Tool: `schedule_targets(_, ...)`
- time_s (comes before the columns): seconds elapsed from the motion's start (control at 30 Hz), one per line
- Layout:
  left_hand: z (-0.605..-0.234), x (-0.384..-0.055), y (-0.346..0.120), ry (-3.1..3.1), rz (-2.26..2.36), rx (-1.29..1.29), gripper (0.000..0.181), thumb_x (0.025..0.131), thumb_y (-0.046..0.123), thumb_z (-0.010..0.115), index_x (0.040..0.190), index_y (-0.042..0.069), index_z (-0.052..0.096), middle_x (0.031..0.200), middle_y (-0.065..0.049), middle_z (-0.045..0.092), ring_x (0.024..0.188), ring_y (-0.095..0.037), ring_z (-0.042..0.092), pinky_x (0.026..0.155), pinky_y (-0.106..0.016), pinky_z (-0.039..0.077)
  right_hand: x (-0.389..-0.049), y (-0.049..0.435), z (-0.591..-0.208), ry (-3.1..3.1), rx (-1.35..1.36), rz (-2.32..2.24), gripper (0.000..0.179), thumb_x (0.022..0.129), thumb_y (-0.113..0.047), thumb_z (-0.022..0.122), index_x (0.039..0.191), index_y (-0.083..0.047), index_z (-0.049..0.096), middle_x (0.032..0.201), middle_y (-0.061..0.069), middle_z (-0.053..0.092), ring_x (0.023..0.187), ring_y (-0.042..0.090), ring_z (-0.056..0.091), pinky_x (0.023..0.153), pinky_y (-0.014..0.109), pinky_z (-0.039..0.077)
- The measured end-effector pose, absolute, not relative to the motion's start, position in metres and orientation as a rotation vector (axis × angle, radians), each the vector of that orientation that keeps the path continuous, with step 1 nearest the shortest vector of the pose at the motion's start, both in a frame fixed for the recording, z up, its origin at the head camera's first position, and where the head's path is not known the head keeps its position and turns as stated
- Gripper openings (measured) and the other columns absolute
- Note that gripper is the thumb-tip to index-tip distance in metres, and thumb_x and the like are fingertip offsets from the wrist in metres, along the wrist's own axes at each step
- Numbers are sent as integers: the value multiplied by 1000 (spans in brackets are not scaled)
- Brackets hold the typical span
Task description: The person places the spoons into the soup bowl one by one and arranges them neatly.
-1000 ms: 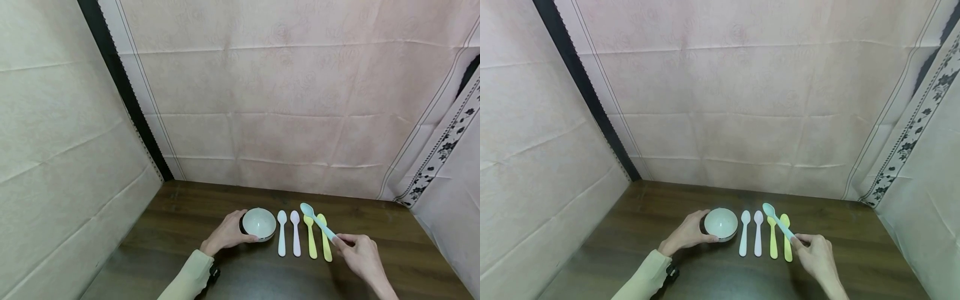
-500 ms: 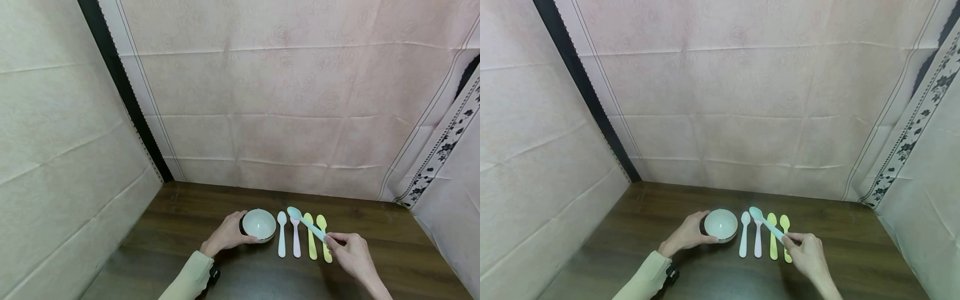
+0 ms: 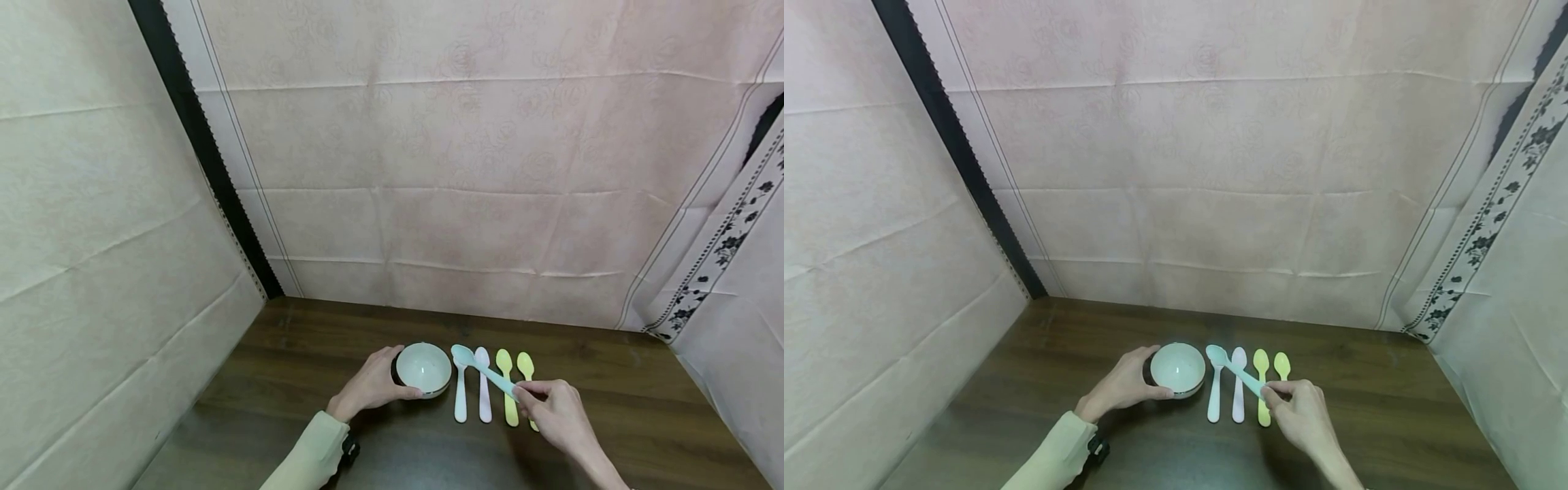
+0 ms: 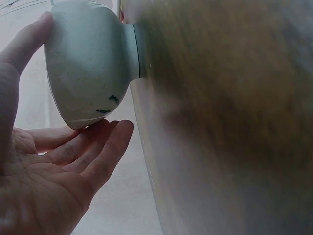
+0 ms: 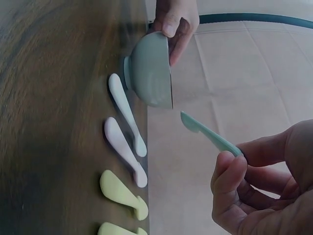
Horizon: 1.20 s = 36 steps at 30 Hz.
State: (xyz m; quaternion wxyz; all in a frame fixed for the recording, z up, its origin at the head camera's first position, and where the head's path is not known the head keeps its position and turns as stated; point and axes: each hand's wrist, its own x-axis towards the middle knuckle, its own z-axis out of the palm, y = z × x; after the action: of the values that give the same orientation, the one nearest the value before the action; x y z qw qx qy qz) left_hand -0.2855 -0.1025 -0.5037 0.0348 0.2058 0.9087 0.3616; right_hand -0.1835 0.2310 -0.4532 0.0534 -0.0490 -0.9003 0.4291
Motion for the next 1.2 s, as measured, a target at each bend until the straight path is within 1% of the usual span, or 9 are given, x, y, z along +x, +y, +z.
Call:
schedule_targets(0.13,-503,-285,-102,2782,1128,641,105,82,56,94,162,2,49,157,-20,60,148,-45,53,113,-63,52,-185,226,-455,-2741,-140,1304,14,101,-15,77,106,-5,85,70,2,71,54,5,52,54,23,39)
schedule_targets(0.27,-503,-285,-102,2775,1133,645,106,83,56,94,162,2,49,157,-21,60,147,-46,53,112,-63,53,-186,222,-456,-2744,-132,1320,14,101,-14,77,106,-4,85,70,0,71,58,4,55,55,23,39)
schedule_targets(0.57,-504,-285,-103,2779,1122,647,106,83,56,93,162,2,48,158,-21,59,148,-46,53,114,-64,52,-190,213,-456,-2754,-126,1333,11,100,-13,77,101,-6,85,69,2,71,58,6,54,54,23,38)
schedule_targets(0.83,-503,-286,-103,2785,1122,647,106,83,57,93,162,2,49,155,-20,61,146,-44,54,113,-63,52,-194,207,-455,-2745,-110,1362,10,100,-10,76,96,-8,85,68,2,70,61,7,62,55,22,42)
schedule_targets(0.93,-503,-286,-103,2787,1120,647,106,82,57,93,162,2,49,155,-20,61,146,-44,55,113,-62,52,-196,205,-455,-2753,-106,1351,12,100,-11,75,93,-9,84,67,2,70,61,7,62,55,22,43)
schedule_targets(1.03,-503,-287,-103,2787,1122,650,106,82,57,93,161,1,49,154,-20,61,146,-43,55,113,-62,52,-198,203,-455,-2753,-111,1351,12,100,-11,75,93,-9,85,66,2,70,60,7,60,53,22,42)
schedule_targets(1.2,-504,-287,-104,2783,1124,653,106,83,56,93,161,0,49,152,-20,63,144,-43,56,113,-62,53,-200,199,-457,-2747,-102,1366,11,100,-11,76,97,-6,86,69,5,73,60,8,61,52,23,41)
